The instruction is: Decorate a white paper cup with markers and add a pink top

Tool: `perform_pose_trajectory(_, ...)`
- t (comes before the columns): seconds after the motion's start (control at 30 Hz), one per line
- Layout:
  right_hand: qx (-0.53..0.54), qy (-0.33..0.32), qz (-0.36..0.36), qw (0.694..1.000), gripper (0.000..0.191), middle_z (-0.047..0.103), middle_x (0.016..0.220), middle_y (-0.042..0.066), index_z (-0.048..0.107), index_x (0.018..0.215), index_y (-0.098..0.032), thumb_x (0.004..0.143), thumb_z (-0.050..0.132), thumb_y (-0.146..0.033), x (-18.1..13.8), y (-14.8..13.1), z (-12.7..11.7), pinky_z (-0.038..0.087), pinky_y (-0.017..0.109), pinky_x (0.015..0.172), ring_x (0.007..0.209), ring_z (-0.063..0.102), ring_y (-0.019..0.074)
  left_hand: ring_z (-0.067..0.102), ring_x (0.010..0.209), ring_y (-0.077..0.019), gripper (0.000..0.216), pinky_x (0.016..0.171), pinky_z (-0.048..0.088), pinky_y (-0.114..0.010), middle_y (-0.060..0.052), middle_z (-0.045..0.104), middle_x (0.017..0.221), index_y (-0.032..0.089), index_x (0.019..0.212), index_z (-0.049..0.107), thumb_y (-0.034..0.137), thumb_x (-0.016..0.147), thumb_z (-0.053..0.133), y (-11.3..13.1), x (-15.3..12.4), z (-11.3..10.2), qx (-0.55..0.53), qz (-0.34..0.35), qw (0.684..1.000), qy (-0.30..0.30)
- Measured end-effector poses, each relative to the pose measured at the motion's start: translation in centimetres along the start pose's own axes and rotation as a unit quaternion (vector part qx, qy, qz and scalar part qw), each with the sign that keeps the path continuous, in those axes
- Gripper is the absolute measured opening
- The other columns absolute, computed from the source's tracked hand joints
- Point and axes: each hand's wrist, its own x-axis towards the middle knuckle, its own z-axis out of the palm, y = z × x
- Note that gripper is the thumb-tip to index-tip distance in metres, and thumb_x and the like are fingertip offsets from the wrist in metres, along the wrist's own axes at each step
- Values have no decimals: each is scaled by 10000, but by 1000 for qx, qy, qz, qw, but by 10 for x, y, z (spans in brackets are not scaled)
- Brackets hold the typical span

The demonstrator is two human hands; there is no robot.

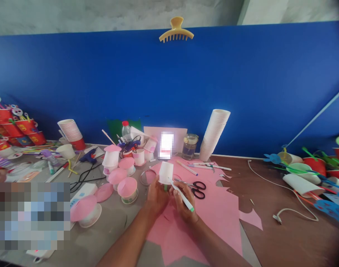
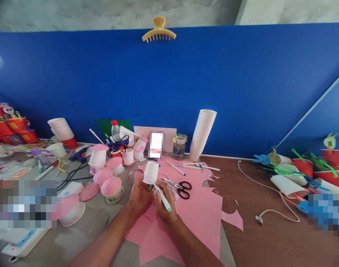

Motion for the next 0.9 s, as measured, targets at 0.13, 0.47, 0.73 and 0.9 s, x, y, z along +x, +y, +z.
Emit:
perform_pose_trajectory(0.13,-3,-8,10,1000,138,648,762,14,592,1074,-228,966,514,-264,-2,3,0,540,293,628,675,639,160,604,586,-170,201,621,472,-308,-42,669,659,126,796,677,326,802,681,1,-1,2,1,3,1000,18)
perform_pose_trajectory(0.47,0,-10,26,1000,164,662,804,35,592,1092,-227,966,509,-290,-8,10,1,559,322,669,745,667,182,635,644,-186,225,692,508,-335,-69,698,740,117,869,694,333,833,642,4,-1,0,1,-17,1000,20)
perform_pose_trajectory(0.73,12,-4,27,1000,165,666,811,37,598,1086,-226,964,507,-290,-8,9,3,565,320,672,721,662,174,629,635,-193,233,755,520,-369,-67,688,709,119,839,701,345,830,644,3,0,-1,2,-19,1000,5)
perform_pose_trajectory(0.9,11,-8,29,999,154,663,803,31,593,1084,-226,963,518,-285,-8,9,2,558,300,635,701,657,167,637,667,-197,232,759,516,-359,-71,696,734,115,846,700,343,816,668,3,0,-3,-2,-15,1000,2)
